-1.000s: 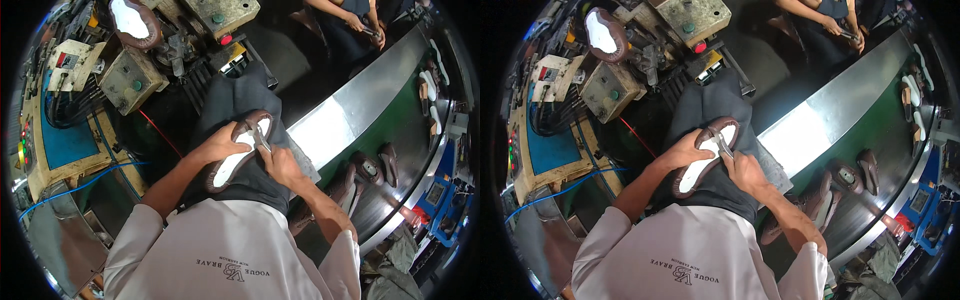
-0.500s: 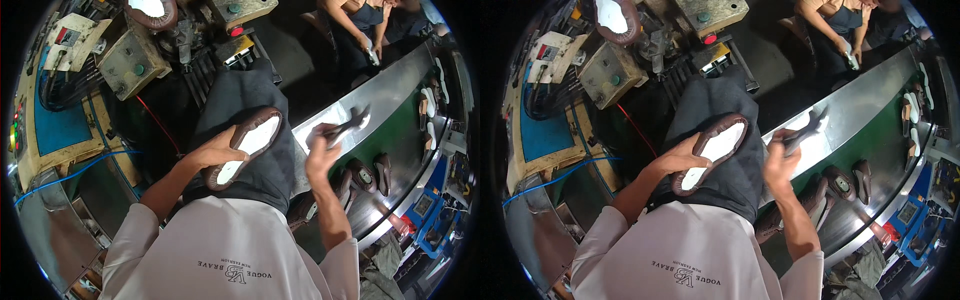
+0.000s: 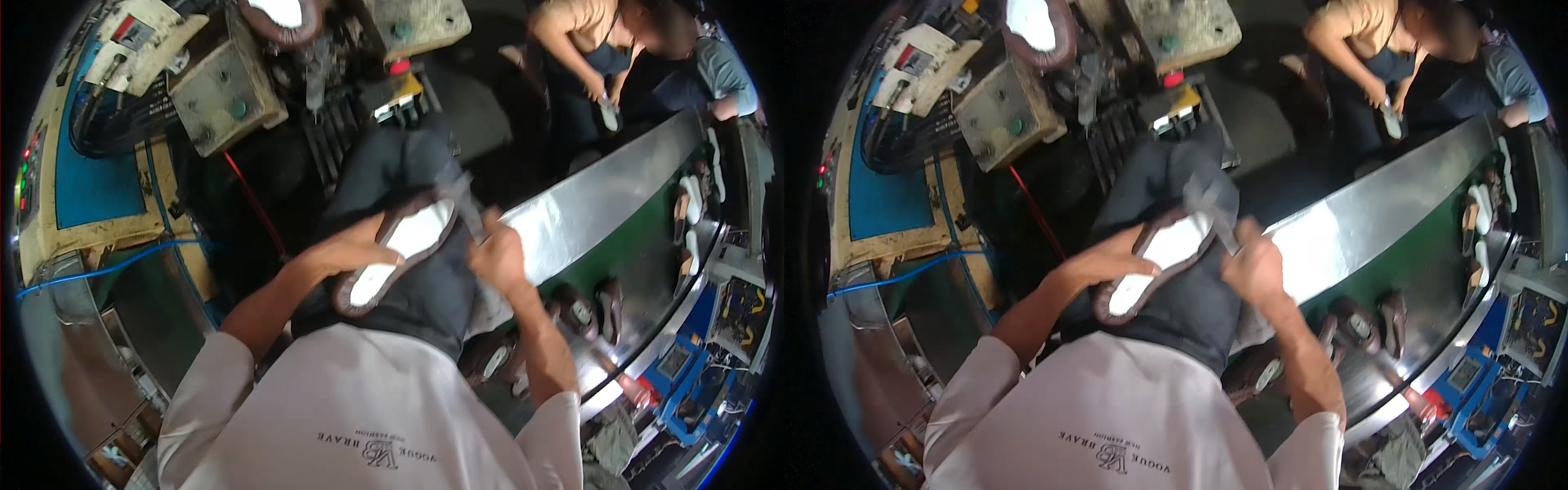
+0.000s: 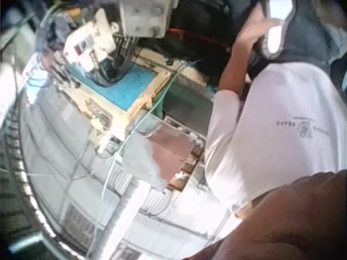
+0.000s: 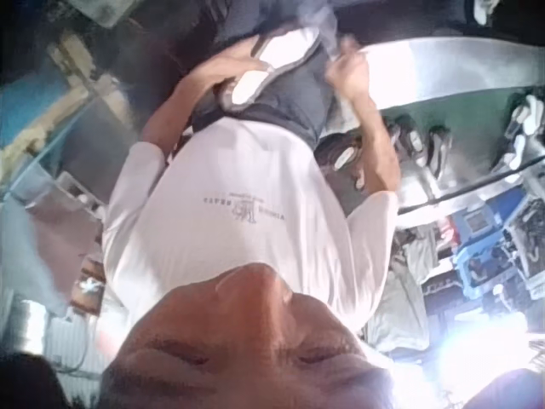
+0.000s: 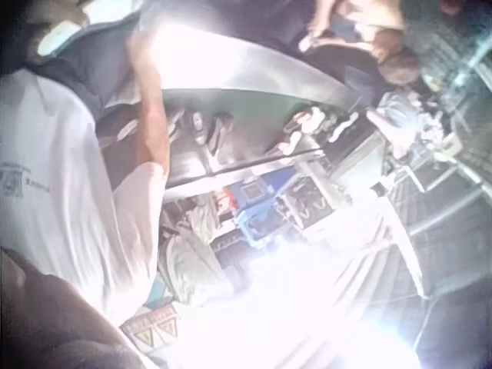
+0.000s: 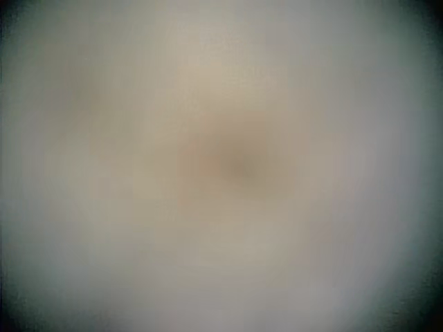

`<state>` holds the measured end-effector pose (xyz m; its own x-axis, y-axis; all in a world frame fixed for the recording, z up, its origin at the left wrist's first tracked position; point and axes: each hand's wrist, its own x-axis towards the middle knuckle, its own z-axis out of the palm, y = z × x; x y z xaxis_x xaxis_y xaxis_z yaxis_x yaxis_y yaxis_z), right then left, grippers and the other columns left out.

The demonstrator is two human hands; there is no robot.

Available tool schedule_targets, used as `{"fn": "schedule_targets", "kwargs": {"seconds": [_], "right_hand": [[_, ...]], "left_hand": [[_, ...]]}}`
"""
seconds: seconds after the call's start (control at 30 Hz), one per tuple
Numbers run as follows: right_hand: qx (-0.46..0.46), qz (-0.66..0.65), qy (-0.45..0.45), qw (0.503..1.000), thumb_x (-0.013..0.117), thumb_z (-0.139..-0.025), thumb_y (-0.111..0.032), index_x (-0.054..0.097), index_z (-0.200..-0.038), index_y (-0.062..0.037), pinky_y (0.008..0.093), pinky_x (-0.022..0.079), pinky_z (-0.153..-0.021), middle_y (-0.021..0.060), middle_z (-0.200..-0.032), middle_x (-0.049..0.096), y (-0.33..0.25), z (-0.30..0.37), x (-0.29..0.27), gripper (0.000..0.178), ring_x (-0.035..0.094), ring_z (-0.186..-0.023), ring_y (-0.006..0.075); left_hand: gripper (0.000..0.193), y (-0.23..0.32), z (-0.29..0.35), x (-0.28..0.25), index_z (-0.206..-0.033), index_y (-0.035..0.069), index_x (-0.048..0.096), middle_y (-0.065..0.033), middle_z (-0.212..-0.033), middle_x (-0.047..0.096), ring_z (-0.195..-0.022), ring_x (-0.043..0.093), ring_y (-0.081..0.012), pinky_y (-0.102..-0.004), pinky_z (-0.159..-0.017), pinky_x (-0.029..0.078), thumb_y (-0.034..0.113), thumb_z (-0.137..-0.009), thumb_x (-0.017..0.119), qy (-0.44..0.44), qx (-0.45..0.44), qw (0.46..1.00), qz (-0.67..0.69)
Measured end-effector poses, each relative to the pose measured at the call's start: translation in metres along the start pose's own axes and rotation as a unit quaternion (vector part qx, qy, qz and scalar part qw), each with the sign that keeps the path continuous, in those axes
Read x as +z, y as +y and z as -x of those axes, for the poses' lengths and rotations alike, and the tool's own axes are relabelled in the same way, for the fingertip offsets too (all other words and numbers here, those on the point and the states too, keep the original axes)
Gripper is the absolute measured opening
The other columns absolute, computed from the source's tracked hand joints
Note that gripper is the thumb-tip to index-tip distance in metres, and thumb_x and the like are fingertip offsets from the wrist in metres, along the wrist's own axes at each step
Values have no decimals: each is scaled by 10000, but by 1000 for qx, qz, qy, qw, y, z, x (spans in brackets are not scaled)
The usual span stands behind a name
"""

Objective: Operate a toe-lasting machine and inspect shoe uppers on a production line.

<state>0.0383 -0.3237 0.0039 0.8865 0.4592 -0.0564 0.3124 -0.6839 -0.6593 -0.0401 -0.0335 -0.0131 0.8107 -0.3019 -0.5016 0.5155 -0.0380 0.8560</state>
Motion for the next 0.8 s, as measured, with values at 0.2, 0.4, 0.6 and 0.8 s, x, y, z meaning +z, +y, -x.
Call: {"fn": "schedule_targets", "kwargs": {"seconds": [0.2,0.4,0.6,0.8], "right_hand": [[107,143,-229,957,687,-885,-5,613,-1045,50,514,608,-870,320,-1029,707,10,1,19,184,714,-947,518],[-13,-144,-90,985,847,-965,-308,657,-1391,34,449,565,-1008,236,-1305,733,16,-11,-50,578,732,-1179,369],[140,-243,-148,948,838,-933,-605,622,-1378,119,444,571,-936,236,-1119,755,44,37,-2,877,729,-1025,352],[348,-542,-61,763,835,-972,-538,640,-1224,12,280,395,-491,31,-828,631,-38,75,48,636,520,-588,98]], "left_hand": [[812,1,3,6,-1575,-16,479,-192,-1467,635,-1388,586,-275,-387,-1195,437,150,-875,855,-21,-4,998,-52],[808,51,-43,-12,-1522,-8,512,-179,-1384,673,-1321,627,-292,-412,-1152,469,156,-827,890,-227,63,959,-159],[636,74,-53,-16,-1472,36,605,-195,-1448,604,-1352,613,-354,-461,-1148,501,111,-885,838,133,299,836,-440],[873,2,28,43,-1765,167,121,-185,-1588,457,-1399,563,-335,-492,-1171,485,316,-1108,677,134,-24,920,367]]}}
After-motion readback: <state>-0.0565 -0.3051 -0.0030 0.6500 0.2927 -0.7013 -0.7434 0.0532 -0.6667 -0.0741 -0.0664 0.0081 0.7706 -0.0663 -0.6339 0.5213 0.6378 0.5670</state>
